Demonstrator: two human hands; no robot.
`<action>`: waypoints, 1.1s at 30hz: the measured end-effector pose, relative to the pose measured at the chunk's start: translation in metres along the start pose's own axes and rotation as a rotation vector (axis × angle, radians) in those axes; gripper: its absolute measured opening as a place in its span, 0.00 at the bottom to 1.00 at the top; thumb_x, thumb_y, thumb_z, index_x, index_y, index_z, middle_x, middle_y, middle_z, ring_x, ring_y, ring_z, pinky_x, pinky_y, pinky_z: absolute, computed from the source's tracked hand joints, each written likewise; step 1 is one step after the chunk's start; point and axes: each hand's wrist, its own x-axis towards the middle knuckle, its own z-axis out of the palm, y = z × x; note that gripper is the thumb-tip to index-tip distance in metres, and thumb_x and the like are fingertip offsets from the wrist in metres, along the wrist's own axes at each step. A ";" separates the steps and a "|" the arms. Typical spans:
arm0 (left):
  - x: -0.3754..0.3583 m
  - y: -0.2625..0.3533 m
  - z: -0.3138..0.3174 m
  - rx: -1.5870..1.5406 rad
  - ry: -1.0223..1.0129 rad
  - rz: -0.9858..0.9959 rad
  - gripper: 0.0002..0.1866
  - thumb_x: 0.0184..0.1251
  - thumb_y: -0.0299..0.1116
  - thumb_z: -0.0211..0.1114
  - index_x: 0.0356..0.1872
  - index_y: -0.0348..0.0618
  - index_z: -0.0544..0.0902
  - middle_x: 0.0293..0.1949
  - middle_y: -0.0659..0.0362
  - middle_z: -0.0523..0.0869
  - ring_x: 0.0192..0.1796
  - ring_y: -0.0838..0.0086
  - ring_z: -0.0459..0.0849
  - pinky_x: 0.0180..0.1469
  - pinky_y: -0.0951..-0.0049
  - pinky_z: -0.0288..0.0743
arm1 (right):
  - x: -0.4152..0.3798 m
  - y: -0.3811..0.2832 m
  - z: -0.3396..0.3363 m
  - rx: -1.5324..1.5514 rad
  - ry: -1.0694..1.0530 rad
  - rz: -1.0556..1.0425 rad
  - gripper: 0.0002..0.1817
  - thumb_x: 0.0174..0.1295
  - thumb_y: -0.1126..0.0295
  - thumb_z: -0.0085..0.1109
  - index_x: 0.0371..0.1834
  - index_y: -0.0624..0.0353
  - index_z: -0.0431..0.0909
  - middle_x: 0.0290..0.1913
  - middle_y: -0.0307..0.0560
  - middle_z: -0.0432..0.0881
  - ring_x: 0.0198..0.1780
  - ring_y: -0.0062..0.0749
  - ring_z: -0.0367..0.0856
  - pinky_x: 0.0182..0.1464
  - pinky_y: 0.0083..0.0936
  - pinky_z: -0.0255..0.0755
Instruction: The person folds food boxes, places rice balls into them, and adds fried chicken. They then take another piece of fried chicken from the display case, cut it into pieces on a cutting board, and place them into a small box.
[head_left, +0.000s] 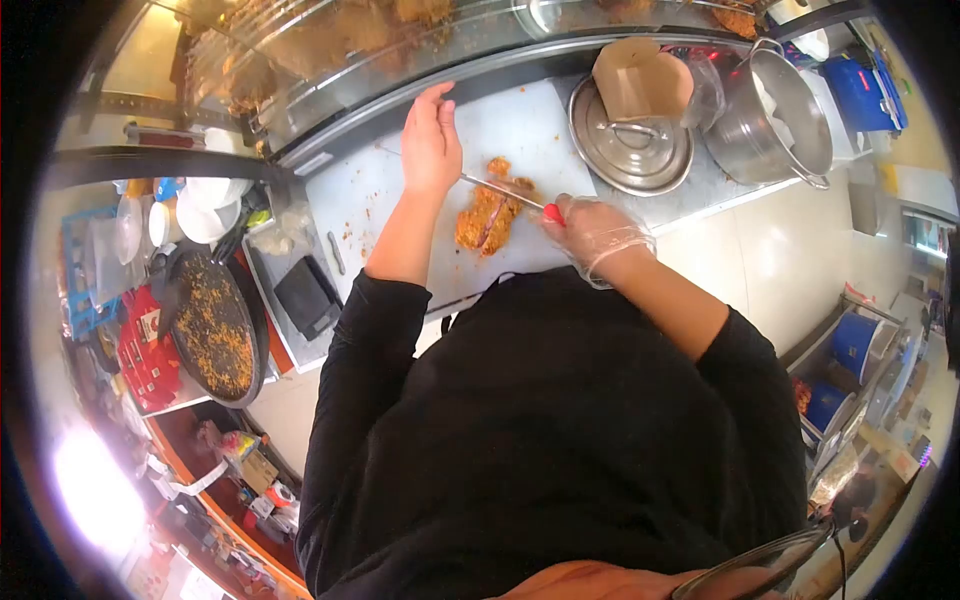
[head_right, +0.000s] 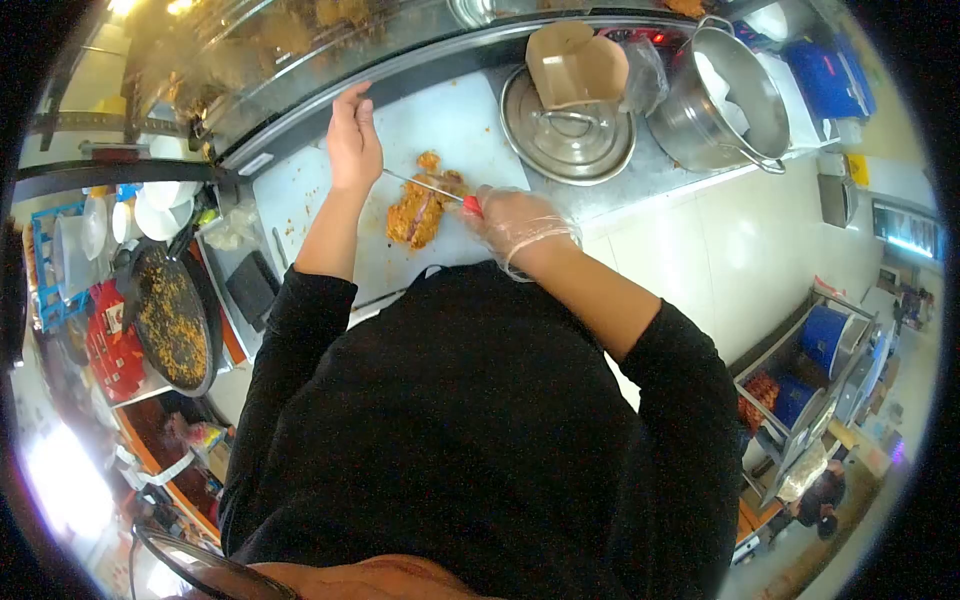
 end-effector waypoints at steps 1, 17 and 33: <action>-0.009 0.003 0.002 -0.007 -0.026 -0.046 0.13 0.75 0.33 0.52 0.57 0.50 0.72 0.46 0.47 0.82 0.48 0.51 0.81 0.50 0.55 0.74 | -0.005 -0.001 0.000 0.020 -0.027 0.007 0.24 0.69 0.47 0.47 0.41 0.61 0.74 0.37 0.61 0.83 0.43 0.56 0.82 0.46 0.48 0.73; -0.022 -0.006 -0.018 0.027 -0.024 -0.141 0.14 0.76 0.36 0.49 0.59 0.51 0.69 0.41 0.47 0.82 0.45 0.50 0.81 0.47 0.54 0.74 | -0.001 -0.016 0.010 -0.017 -0.055 -0.004 0.28 0.70 0.43 0.42 0.46 0.59 0.77 0.41 0.60 0.84 0.44 0.54 0.83 0.48 0.47 0.73; -0.060 -0.032 -0.021 0.138 0.016 -0.186 0.12 0.76 0.34 0.48 0.57 0.49 0.68 0.45 0.44 0.82 0.49 0.46 0.80 0.49 0.51 0.73 | 0.004 -0.023 0.027 -0.028 -0.137 -0.016 0.27 0.69 0.44 0.43 0.42 0.60 0.77 0.40 0.60 0.83 0.44 0.56 0.82 0.48 0.48 0.72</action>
